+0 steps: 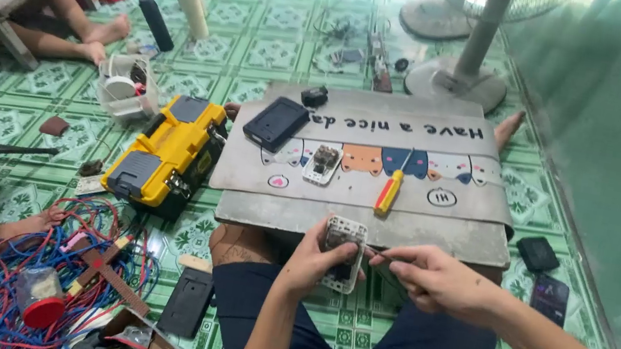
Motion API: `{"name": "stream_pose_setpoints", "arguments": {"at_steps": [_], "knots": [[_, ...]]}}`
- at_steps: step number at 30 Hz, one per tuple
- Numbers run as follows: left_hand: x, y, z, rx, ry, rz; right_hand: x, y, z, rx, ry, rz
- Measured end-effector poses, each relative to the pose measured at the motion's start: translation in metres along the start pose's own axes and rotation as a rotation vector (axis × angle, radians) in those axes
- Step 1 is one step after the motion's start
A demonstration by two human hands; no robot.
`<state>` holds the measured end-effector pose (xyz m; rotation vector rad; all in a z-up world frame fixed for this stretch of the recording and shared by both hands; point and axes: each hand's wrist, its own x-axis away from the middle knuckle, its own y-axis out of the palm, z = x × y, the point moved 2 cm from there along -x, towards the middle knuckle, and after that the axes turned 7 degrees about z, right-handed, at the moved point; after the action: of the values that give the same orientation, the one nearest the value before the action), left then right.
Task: Assembling and inspecting an electrical switch component using a screwdriver on a floor-based workspace.
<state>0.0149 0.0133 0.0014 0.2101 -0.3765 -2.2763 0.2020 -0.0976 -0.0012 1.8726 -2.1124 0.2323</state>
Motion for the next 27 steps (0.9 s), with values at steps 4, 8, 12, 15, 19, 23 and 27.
{"name": "stream_pose_setpoints", "arguments": {"at_steps": [4,8,12,15,19,23,27], "knots": [[-0.011,-0.006,-0.011,0.018,0.006,-0.032,-0.003,-0.011,-0.012,0.770,-0.264,0.012],[-0.029,-0.017,-0.040,0.216,-0.071,-0.145,-0.010,-0.027,0.017,1.819,-0.968,0.229],[-0.026,-0.010,-0.041,0.206,-0.104,-0.144,-0.003,-0.026,0.008,1.813,-0.845,0.196],[-0.027,-0.008,-0.040,0.186,-0.048,-0.123,0.008,-0.002,-0.035,0.876,0.014,0.026],[-0.018,0.000,-0.025,0.065,-0.007,-0.049,0.006,-0.004,-0.021,0.268,0.015,0.007],[-0.024,-0.004,-0.036,0.158,-0.064,-0.157,-0.006,-0.023,-0.001,0.854,-0.231,0.052],[-0.023,-0.005,-0.053,0.197,-0.185,-0.191,-0.006,-0.039,0.034,1.910,-0.677,0.100]]}}
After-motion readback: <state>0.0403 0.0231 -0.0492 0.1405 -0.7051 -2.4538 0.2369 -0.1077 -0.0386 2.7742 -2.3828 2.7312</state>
